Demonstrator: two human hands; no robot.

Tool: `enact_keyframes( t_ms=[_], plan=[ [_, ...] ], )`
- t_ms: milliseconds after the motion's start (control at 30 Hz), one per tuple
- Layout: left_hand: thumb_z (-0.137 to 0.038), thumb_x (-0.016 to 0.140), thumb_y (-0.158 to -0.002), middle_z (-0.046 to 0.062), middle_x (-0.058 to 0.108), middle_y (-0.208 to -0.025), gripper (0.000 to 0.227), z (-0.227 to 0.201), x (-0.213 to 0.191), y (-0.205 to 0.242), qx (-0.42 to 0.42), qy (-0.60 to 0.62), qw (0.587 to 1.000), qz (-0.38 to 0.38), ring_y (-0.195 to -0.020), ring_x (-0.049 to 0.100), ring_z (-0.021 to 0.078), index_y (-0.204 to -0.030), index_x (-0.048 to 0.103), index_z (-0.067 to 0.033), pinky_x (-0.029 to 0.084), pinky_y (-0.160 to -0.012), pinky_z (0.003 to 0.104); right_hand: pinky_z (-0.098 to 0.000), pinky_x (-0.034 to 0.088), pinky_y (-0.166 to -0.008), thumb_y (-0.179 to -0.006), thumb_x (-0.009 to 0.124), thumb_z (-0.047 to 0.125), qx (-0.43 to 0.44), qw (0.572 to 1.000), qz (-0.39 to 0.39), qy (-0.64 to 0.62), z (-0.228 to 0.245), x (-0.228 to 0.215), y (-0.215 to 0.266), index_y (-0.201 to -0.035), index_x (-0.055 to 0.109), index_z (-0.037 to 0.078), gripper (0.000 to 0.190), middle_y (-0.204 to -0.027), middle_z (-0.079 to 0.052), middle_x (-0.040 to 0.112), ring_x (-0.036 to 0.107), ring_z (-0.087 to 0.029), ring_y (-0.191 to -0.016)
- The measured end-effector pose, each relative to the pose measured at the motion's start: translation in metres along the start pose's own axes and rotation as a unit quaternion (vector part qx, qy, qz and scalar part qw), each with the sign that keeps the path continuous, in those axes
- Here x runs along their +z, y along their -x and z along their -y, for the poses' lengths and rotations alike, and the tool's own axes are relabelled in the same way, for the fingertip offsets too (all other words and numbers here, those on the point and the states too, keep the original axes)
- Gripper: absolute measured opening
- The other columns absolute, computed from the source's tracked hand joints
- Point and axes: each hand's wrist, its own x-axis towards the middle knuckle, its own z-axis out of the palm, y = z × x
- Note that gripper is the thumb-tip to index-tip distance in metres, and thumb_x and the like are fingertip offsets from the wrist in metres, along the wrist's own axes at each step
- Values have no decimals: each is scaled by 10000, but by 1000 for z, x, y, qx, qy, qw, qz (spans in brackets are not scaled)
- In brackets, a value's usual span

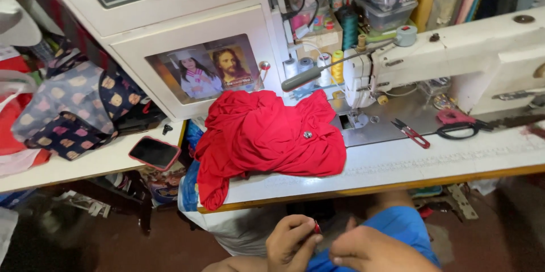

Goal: Inspecting a finished red garment for defects and trimming loose threads using snips.

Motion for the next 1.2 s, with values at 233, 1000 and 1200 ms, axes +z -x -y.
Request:
enact_keyframes(
  t_ms=[233,1000,1200],
  plan=[
    [-103,755,-973,163,697,-1023,150,17,8,8,44,51,985,158,-869,726,248,-1085,706,-17,608,-822,307,-290,520,-693,-1007,534,365,-129,975,-176,45,-70,-17,-50,-836,681,141,318,-771,32,707,652,-131,-720],
    [-166,794,-906,-31,769,-913,61,24,-21,-75,-532,158,771,314,-884,705,-2,-896,802,-106,513,-815,109,-279,570,-733,-1024,535,401,-101,945,-309,32,-58,-8,-47,-892,712,133,347,-857,7,734,734,-139,-782],
    [-91,766,-849,116,738,-898,92,49,-6,-69,-17,88,986,143,-758,734,221,-922,727,-52,588,-708,291,-230,424,-823,-1093,460,272,163,979,-51,-110,-398,134,-89,-895,558,249,222,-838,48,468,484,-104,-771]
  ],
)
